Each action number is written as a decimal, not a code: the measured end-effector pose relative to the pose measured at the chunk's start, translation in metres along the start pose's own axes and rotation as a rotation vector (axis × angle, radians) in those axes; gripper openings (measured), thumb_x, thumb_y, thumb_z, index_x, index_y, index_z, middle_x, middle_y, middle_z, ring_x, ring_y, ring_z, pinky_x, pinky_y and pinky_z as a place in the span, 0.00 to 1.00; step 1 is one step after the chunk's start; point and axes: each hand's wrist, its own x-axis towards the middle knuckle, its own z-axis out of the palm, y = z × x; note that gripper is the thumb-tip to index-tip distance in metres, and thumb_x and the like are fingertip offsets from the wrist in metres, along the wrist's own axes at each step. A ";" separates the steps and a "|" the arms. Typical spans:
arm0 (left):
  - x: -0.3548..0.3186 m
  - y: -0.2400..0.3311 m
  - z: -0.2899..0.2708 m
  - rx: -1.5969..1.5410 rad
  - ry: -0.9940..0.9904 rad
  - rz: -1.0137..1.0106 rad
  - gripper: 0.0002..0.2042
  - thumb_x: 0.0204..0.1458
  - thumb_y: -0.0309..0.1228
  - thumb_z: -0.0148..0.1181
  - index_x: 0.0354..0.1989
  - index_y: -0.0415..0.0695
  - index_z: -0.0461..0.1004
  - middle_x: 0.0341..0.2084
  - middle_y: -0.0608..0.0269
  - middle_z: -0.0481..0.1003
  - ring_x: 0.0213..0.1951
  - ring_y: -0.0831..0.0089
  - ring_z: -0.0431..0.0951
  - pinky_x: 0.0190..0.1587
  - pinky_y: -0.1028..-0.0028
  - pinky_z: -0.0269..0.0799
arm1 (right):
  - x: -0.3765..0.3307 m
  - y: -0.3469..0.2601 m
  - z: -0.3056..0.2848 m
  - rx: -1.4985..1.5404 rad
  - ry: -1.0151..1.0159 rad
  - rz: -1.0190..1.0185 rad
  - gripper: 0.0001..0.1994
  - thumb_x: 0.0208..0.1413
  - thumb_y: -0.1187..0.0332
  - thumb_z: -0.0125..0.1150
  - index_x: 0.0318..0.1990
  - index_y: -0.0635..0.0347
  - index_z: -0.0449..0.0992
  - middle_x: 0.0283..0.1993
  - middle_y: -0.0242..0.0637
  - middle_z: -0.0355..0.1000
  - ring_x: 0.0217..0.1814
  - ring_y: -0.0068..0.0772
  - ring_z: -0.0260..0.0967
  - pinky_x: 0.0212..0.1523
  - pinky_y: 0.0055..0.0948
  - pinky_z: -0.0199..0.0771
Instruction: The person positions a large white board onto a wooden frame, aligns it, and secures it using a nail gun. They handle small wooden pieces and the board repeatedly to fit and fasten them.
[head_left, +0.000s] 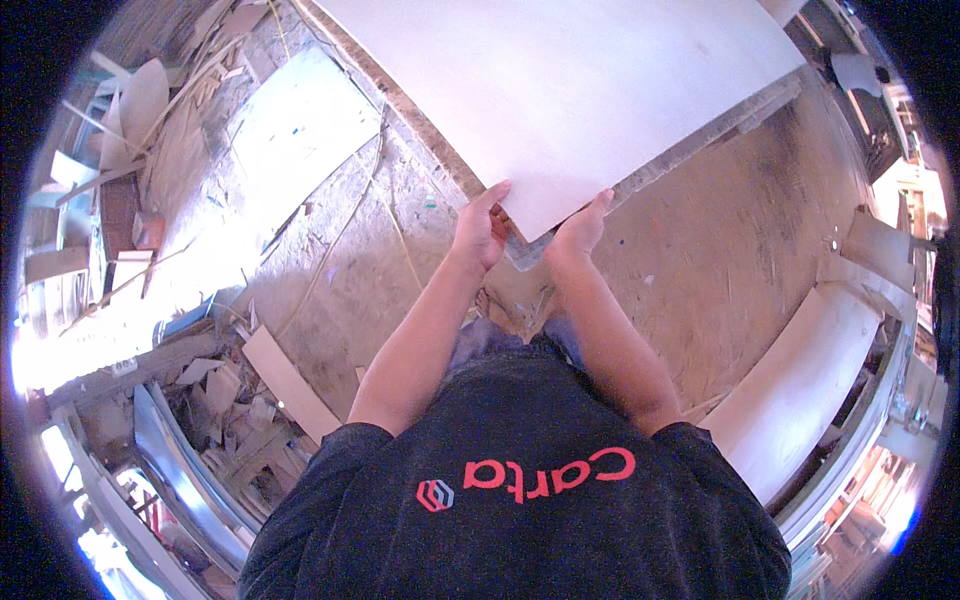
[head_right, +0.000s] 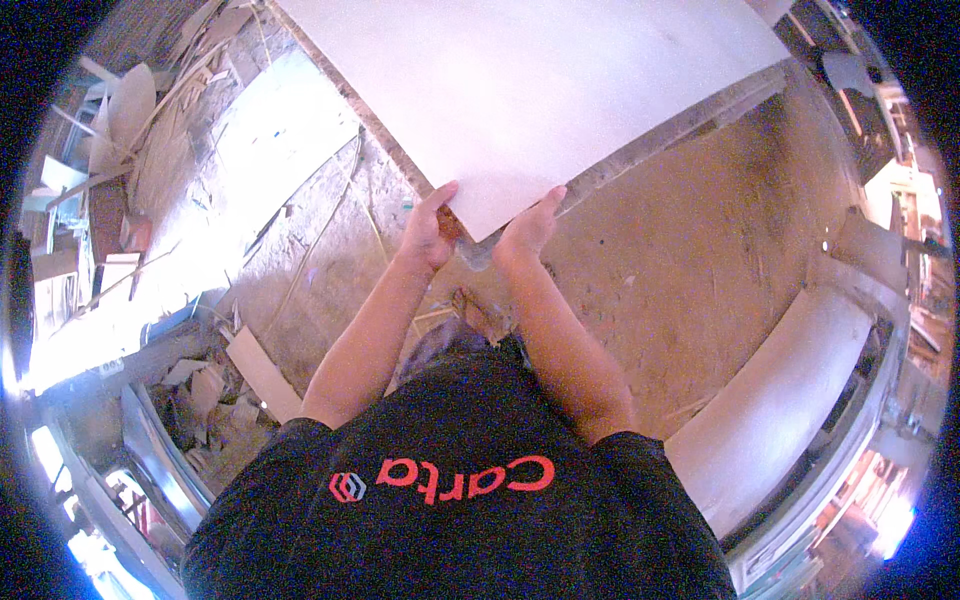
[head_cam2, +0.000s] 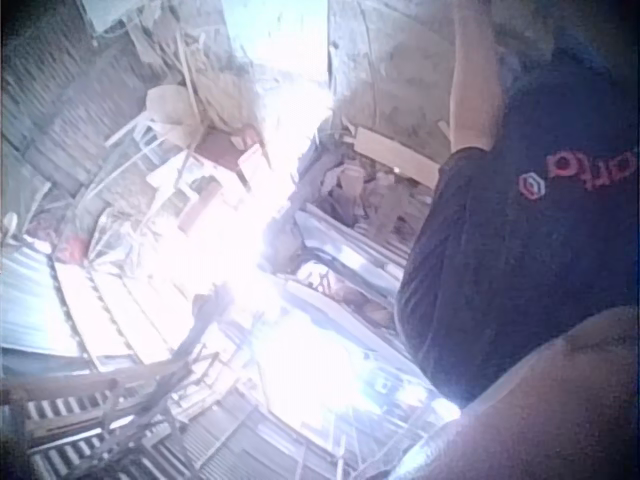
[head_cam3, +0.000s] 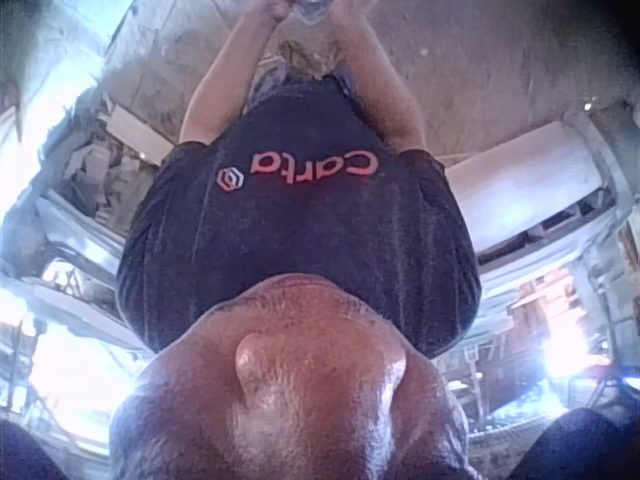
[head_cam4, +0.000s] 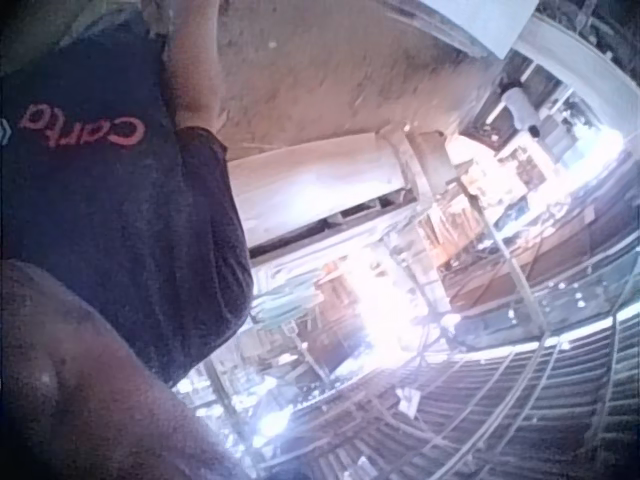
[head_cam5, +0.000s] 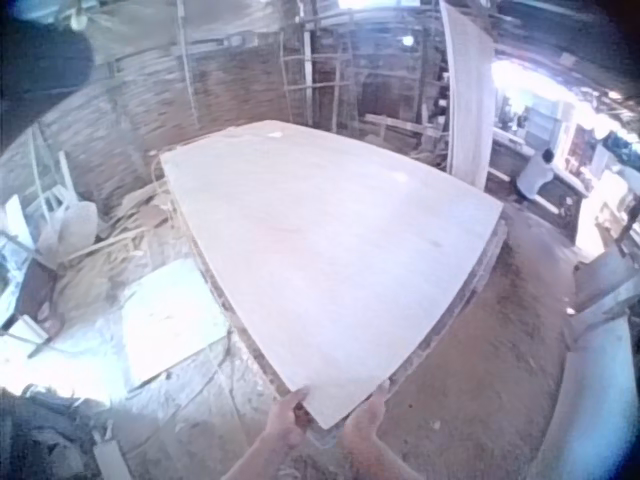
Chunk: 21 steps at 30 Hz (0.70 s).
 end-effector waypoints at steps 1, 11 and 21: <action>0.002 -0.001 -0.003 -0.007 0.007 0.006 0.16 0.54 0.31 0.64 0.46 0.35 0.73 0.39 0.57 0.78 0.41 0.66 0.79 0.44 0.67 0.76 | -0.003 0.000 0.006 -0.019 0.030 -0.007 0.36 0.69 0.42 0.29 0.65 0.69 0.61 0.63 0.47 0.66 0.64 0.48 0.66 0.63 0.45 0.67; -0.007 0.001 0.004 0.064 -0.007 0.026 0.15 0.55 0.33 0.65 0.43 0.32 0.76 0.35 0.55 0.80 0.33 0.69 0.81 0.35 0.71 0.77 | -0.001 0.010 0.014 0.020 0.075 -0.086 0.46 0.62 0.32 0.34 0.64 0.76 0.59 0.64 0.56 0.63 0.64 0.54 0.65 0.61 0.49 0.69; -0.010 0.008 0.017 0.271 0.084 0.035 0.21 0.54 0.38 0.67 0.43 0.28 0.76 0.39 0.50 0.80 0.36 0.64 0.82 0.41 0.67 0.78 | 0.026 0.024 -0.003 0.173 -0.088 -0.027 0.39 0.64 0.36 0.31 0.69 0.61 0.57 0.68 0.50 0.60 0.66 0.55 0.62 0.65 0.51 0.63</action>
